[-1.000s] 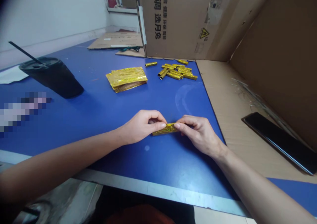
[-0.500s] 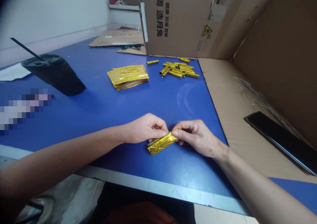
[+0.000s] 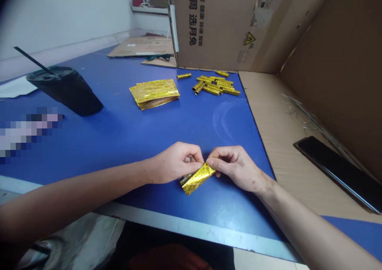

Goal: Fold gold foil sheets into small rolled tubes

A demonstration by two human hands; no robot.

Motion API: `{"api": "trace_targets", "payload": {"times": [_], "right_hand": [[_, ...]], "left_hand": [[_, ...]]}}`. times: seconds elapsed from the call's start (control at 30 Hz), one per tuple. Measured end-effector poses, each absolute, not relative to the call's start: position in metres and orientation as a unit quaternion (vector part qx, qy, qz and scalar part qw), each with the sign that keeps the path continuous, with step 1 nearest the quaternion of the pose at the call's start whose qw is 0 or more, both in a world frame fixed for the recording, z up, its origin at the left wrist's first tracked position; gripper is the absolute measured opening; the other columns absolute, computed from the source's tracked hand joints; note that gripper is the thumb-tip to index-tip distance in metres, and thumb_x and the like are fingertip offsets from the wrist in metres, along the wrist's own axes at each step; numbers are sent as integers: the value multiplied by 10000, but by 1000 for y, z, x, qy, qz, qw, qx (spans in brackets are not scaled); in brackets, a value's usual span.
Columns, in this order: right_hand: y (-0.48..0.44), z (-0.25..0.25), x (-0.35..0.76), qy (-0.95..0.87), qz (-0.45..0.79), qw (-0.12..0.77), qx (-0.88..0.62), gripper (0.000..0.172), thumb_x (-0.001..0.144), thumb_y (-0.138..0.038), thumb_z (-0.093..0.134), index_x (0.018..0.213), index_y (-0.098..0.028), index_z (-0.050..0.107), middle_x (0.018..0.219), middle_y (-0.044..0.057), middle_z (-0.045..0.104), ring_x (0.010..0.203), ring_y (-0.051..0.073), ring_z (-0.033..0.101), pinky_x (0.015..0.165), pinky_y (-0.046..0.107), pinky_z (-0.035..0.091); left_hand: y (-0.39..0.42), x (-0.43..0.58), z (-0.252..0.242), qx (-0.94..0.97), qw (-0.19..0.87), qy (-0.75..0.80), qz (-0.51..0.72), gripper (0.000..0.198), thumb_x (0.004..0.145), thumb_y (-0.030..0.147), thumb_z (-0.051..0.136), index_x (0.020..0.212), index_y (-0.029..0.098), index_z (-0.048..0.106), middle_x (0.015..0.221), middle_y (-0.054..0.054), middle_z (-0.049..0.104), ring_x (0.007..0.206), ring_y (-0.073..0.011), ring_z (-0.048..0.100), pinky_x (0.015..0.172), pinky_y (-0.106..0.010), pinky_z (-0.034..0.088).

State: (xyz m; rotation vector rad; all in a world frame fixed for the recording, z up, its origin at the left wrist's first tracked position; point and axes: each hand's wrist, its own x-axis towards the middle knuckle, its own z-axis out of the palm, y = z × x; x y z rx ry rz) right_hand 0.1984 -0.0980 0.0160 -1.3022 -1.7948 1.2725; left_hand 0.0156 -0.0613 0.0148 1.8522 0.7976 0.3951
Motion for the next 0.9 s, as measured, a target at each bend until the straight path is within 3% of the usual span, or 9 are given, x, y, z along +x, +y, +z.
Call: {"api": "trace_targets", "payload": {"times": [0.2, 0.37, 0.6, 0.8, 0.9], "right_hand": [[-98, 17, 199, -663, 481, 290, -494, 257, 785, -341, 542, 598, -165, 560, 534, -24, 480, 499, 88, 400, 479, 236, 319], [-98, 15, 197, -660, 482, 286, -501, 239, 776, -337, 546, 613, -164, 566, 545, -18, 494, 508, 92, 419, 487, 235, 337], [-99, 12, 197, -671, 434, 323, -507, 230, 785, -332, 539, 629, -168, 583, 557, -16, 506, 522, 96, 437, 510, 236, 352], [-101, 11, 195, -676, 399, 339, -519, 194, 766, -361, 569, 811, -179, 619, 674, 10, 591, 608, 118, 507, 562, 241, 407], [-102, 10, 194, -673, 402, 337, -521, 208, 785, -372, 542, 759, -177, 608, 620, 0, 573, 567, 109, 500, 533, 233, 408]], "left_hand": [[-60, 15, 20, 684, 648, 311, 125, 137, 804, 223, 441, 722, 132, 502, 470, 51, 465, 398, -54, 433, 394, -168, 368], [-57, 14, 18, 660, 678, 313, 83, 167, 722, 267, 590, 748, 124, 509, 499, 51, 485, 421, -50, 449, 385, -155, 364], [-50, 12, 10, 739, 578, 315, 144, 155, 698, 269, 592, 744, 123, 571, 646, 11, 562, 560, -67, 507, 484, -173, 381], [-51, 7, 20, 793, 477, 333, 178, 123, 746, 236, 510, 728, 141, 586, 628, 15, 559, 569, -70, 490, 503, -180, 370], [-52, 7, 23, 800, 463, 328, 196, 119, 755, 218, 500, 724, 144, 588, 629, 21, 559, 581, -69, 489, 516, -180, 365]]}}
